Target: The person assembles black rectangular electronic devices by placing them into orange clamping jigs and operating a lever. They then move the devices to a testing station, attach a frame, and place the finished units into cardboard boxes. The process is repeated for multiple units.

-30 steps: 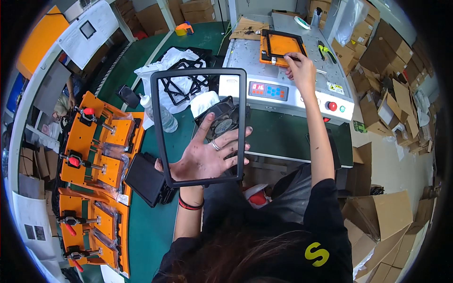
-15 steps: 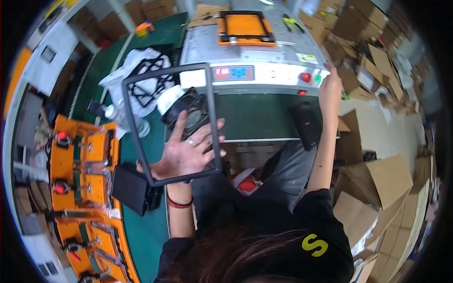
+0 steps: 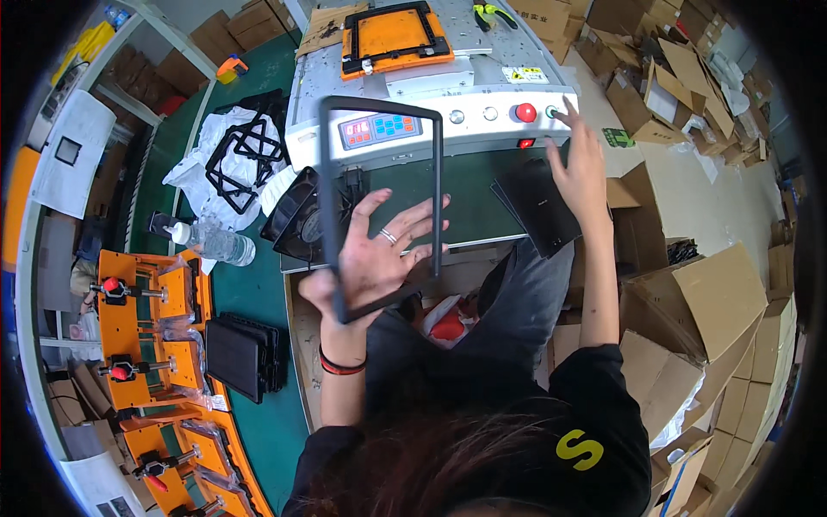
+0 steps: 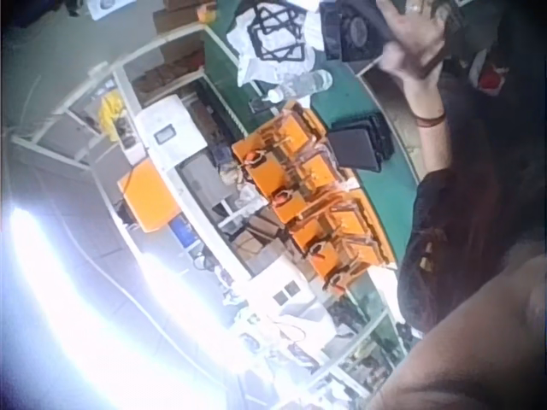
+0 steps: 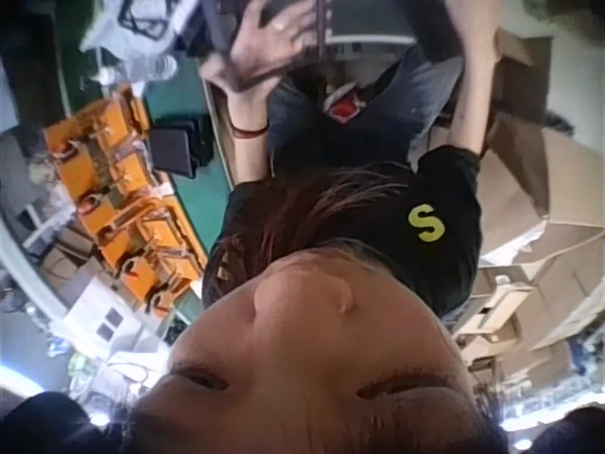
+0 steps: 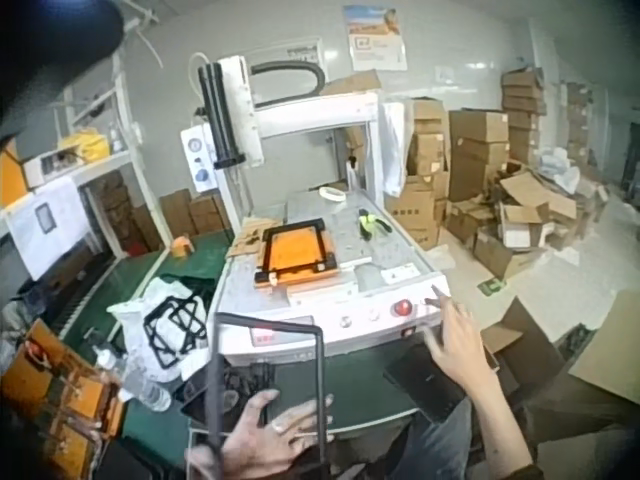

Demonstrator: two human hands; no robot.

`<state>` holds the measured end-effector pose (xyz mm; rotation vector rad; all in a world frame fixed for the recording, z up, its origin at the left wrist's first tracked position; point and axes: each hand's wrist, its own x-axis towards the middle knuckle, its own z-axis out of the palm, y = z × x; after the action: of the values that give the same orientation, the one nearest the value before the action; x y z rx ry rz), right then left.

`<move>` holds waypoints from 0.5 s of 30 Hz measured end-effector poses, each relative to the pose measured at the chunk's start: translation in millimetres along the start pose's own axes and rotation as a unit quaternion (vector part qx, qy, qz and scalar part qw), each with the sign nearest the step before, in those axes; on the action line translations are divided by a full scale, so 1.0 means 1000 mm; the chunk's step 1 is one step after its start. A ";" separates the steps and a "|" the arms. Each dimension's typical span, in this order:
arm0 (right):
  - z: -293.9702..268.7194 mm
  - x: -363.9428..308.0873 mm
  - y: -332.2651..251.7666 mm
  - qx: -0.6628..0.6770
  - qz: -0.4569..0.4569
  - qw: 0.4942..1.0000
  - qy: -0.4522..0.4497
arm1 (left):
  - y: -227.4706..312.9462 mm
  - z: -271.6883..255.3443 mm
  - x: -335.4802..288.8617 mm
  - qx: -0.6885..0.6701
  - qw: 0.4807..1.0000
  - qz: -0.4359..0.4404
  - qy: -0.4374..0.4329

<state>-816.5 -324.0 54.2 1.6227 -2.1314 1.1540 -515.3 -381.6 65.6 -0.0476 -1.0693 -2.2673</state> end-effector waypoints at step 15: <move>0.050 -0.109 -0.112 0.906 0.110 0.294 -0.285 | -0.050 -0.019 -0.088 -0.026 0.954 -0.276 -0.116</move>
<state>-663.5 -289.5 5.5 -0.6565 -0.1106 -1.3885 -467.4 -325.2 -6.1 -0.0403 -1.2616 -2.8490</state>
